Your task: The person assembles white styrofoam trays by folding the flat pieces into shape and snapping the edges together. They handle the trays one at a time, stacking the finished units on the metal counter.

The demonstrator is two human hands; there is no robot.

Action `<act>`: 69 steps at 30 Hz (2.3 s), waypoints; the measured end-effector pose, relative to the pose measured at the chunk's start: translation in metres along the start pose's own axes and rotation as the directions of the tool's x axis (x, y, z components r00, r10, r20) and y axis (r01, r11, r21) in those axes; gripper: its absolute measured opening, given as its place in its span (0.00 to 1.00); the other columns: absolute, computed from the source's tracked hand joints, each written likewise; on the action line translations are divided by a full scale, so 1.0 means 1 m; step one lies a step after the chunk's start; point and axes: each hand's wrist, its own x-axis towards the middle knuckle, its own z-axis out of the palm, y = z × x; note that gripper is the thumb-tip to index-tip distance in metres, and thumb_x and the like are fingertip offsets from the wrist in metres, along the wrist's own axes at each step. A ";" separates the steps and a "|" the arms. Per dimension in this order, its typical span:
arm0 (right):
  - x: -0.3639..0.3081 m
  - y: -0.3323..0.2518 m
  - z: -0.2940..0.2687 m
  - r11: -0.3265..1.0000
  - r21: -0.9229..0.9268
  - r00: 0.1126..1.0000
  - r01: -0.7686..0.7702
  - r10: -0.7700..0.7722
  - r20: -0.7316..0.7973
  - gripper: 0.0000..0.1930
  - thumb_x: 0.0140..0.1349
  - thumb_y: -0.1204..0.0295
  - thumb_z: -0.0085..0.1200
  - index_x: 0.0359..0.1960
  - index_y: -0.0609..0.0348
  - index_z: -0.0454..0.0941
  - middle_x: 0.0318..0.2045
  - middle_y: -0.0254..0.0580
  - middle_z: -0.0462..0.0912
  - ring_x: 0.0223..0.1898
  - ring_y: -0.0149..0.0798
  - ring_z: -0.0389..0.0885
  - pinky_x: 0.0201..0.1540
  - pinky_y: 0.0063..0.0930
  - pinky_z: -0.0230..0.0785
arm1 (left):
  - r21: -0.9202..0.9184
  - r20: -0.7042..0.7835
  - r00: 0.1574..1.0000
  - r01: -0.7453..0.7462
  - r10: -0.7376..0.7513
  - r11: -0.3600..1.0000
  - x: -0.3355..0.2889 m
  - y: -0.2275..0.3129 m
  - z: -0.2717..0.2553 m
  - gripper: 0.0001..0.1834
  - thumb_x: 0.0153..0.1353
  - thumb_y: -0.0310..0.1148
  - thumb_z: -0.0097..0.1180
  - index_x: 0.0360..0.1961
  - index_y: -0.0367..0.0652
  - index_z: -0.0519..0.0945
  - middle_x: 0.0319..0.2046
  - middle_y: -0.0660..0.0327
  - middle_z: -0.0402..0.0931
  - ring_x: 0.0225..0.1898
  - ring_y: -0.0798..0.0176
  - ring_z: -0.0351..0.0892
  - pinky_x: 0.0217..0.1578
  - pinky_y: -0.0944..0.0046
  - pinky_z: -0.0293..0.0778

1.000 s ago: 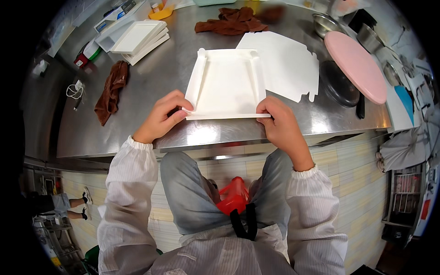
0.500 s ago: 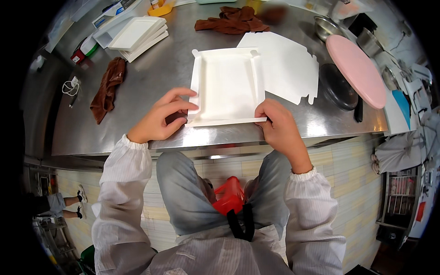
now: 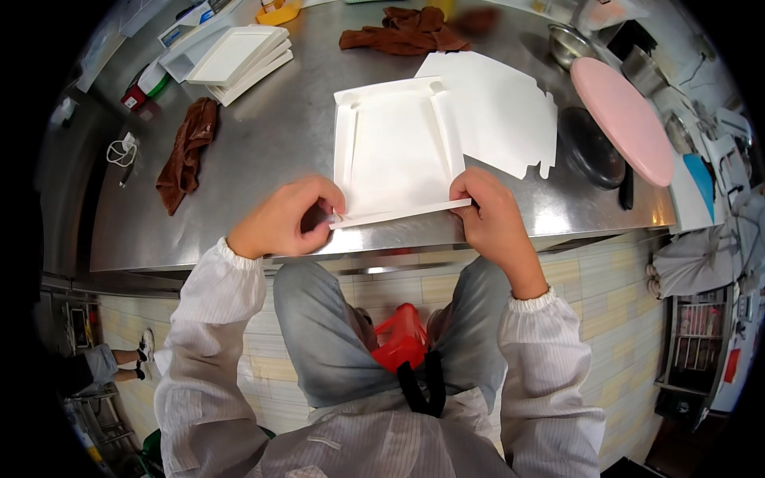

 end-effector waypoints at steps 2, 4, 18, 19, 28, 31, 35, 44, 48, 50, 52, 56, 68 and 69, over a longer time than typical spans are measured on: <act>0.000 0.001 0.000 1.000 -0.001 1.000 -0.017 0.017 -0.006 0.11 0.56 0.91 0.56 0.35 0.63 0.73 0.31 0.44 0.75 0.33 0.44 0.77 0.37 0.32 0.70 | -0.007 0.008 0.998 -0.060 0.060 0.998 0.000 0.003 0.001 0.16 0.54 0.23 0.66 0.43 0.42 0.78 0.35 0.58 0.80 0.37 0.56 0.80 0.42 0.60 0.77; 0.000 0.001 0.001 1.000 -0.005 0.999 -0.029 0.029 -0.014 0.10 0.57 0.91 0.56 0.35 0.63 0.73 0.31 0.44 0.75 0.32 0.43 0.77 0.36 0.31 0.70 | 0.018 0.013 0.997 -0.080 0.079 0.997 0.000 0.004 0.002 0.15 0.56 0.24 0.66 0.45 0.41 0.78 0.36 0.57 0.80 0.35 0.56 0.80 0.40 0.60 0.77; -0.002 -0.001 -0.001 1.000 0.026 0.999 -0.002 0.001 0.036 0.11 0.57 0.87 0.60 0.38 0.62 0.73 0.31 0.44 0.76 0.31 0.42 0.77 0.35 0.32 0.70 | 0.065 -0.025 0.998 0.058 -0.056 0.996 0.001 -0.004 -0.004 0.13 0.65 0.31 0.67 0.46 0.40 0.77 0.31 0.56 0.79 0.29 0.58 0.78 0.33 0.61 0.75; -0.001 0.000 -0.001 1.000 0.014 0.999 0.026 -0.026 0.042 0.11 0.57 0.87 0.60 0.38 0.62 0.73 0.31 0.44 0.76 0.31 0.43 0.76 0.35 0.32 0.70 | 0.069 -0.037 0.999 0.014 -0.011 0.998 0.004 -0.012 -0.007 0.13 0.65 0.31 0.67 0.46 0.41 0.77 0.30 0.57 0.78 0.28 0.59 0.77 0.32 0.61 0.75; -0.001 0.000 -0.003 0.999 -0.022 0.997 0.035 -0.033 0.066 0.12 0.57 0.84 0.61 0.40 0.61 0.73 0.34 0.48 0.78 0.37 0.53 0.77 0.39 0.39 0.71 | -0.007 -0.090 0.984 0.151 -0.151 0.989 0.006 0.006 0.011 0.13 0.67 0.30 0.66 0.47 0.40 0.75 0.30 0.54 0.79 0.29 0.58 0.79 0.32 0.61 0.74; 0.001 -0.002 -0.002 0.987 -0.098 0.990 0.128 -0.121 0.069 0.13 0.57 0.82 0.62 0.42 0.61 0.73 0.35 0.49 0.80 0.40 0.56 0.77 0.40 0.41 0.70 | 0.030 -0.170 0.978 0.131 -0.124 0.991 0.005 0.011 0.021 0.11 0.69 0.29 0.62 0.47 0.39 0.74 0.32 0.51 0.80 0.31 0.53 0.80 0.34 0.59 0.74; 0.001 -0.007 -0.007 1.000 -0.001 0.990 -0.023 0.023 0.140 0.09 0.65 0.77 0.59 0.44 0.60 0.73 0.34 0.47 0.79 0.36 0.51 0.77 0.39 0.39 0.70 | -0.002 -0.208 0.972 0.111 -0.109 0.994 0.008 0.015 0.030 0.08 0.72 0.28 0.57 0.48 0.38 0.74 0.34 0.48 0.82 0.33 0.46 0.81 0.37 0.56 0.75; 0.002 -0.005 -0.009 0.999 0.019 0.996 -0.048 0.046 0.075 0.08 0.70 0.73 0.57 0.47 0.60 0.75 0.37 0.43 0.79 0.32 0.42 0.76 0.38 0.34 0.69 | -0.107 -0.164 0.922 0.337 -0.350 0.936 0.019 0.025 0.023 0.06 0.72 0.29 0.58 0.44 0.39 0.75 0.27 0.59 0.76 0.27 0.66 0.72 0.34 0.64 0.71; -0.008 -0.013 -0.012 0.997 -0.064 0.996 0.051 -0.046 0.078 0.11 0.68 0.72 0.61 0.48 0.61 0.76 0.41 0.44 0.81 0.36 0.44 0.79 0.41 0.37 0.73 | 0.040 -0.217 0.953 0.226 -0.213 0.973 0.011 0.016 0.024 0.08 0.70 0.31 0.62 0.40 0.38 0.78 0.28 0.58 0.77 0.27 0.62 0.74 0.33 0.62 0.72; -0.012 -0.011 -0.009 0.988 -0.104 0.993 0.110 -0.106 0.041 0.12 0.67 0.72 0.63 0.47 0.61 0.77 0.42 0.46 0.82 0.39 0.48 0.81 0.43 0.39 0.74 | 0.132 -0.238 0.967 0.120 -0.086 0.984 0.010 0.012 0.025 0.09 0.68 0.31 0.64 0.39 0.37 0.79 0.28 0.58 0.77 0.28 0.60 0.74 0.33 0.61 0.72; -0.013 -0.001 -0.005 0.957 -0.191 0.976 0.216 -0.220 0.003 0.12 0.66 0.72 0.64 0.47 0.62 0.78 0.43 0.47 0.82 0.42 0.51 0.82 0.45 0.41 0.75 | 0.130 -0.238 0.969 0.105 -0.072 0.986 0.010 0.010 0.024 0.10 0.66 0.33 0.67 0.40 0.38 0.80 0.29 0.57 0.77 0.28 0.58 0.75 0.32 0.60 0.73; -0.016 0.002 -0.005 0.937 -0.253 0.968 0.242 -0.249 0.005 0.09 0.64 0.74 0.65 0.43 0.62 0.79 0.43 0.48 0.82 0.43 0.54 0.82 0.46 0.41 0.76 | 0.125 -0.160 0.975 0.176 -0.156 0.976 0.007 0.024 0.023 0.15 0.62 0.35 0.71 0.43 0.38 0.81 0.33 0.56 0.78 0.29 0.58 0.76 0.32 0.60 0.74; -0.011 -0.010 -0.003 0.956 -0.223 0.981 0.192 -0.194 0.012 0.07 0.63 0.75 0.65 0.36 0.61 0.79 0.36 0.44 0.78 0.38 0.50 0.81 0.40 0.41 0.74 | 0.146 -0.269 0.962 0.001 0.039 0.989 0.006 0.020 0.032 0.12 0.64 0.34 0.70 0.39 0.40 0.79 0.36 0.58 0.77 0.28 0.57 0.76 0.33 0.60 0.74; -0.009 -0.005 -0.003 0.946 -0.232 0.974 0.226 -0.228 0.018 0.07 0.62 0.74 0.65 0.36 0.61 0.78 0.35 0.44 0.78 0.38 0.50 0.80 0.40 0.42 0.74 | 0.189 -0.280 0.957 -0.019 0.073 0.982 0.006 0.018 0.034 0.11 0.64 0.34 0.69 0.38 0.40 0.79 0.36 0.58 0.77 0.29 0.56 0.76 0.33 0.59 0.75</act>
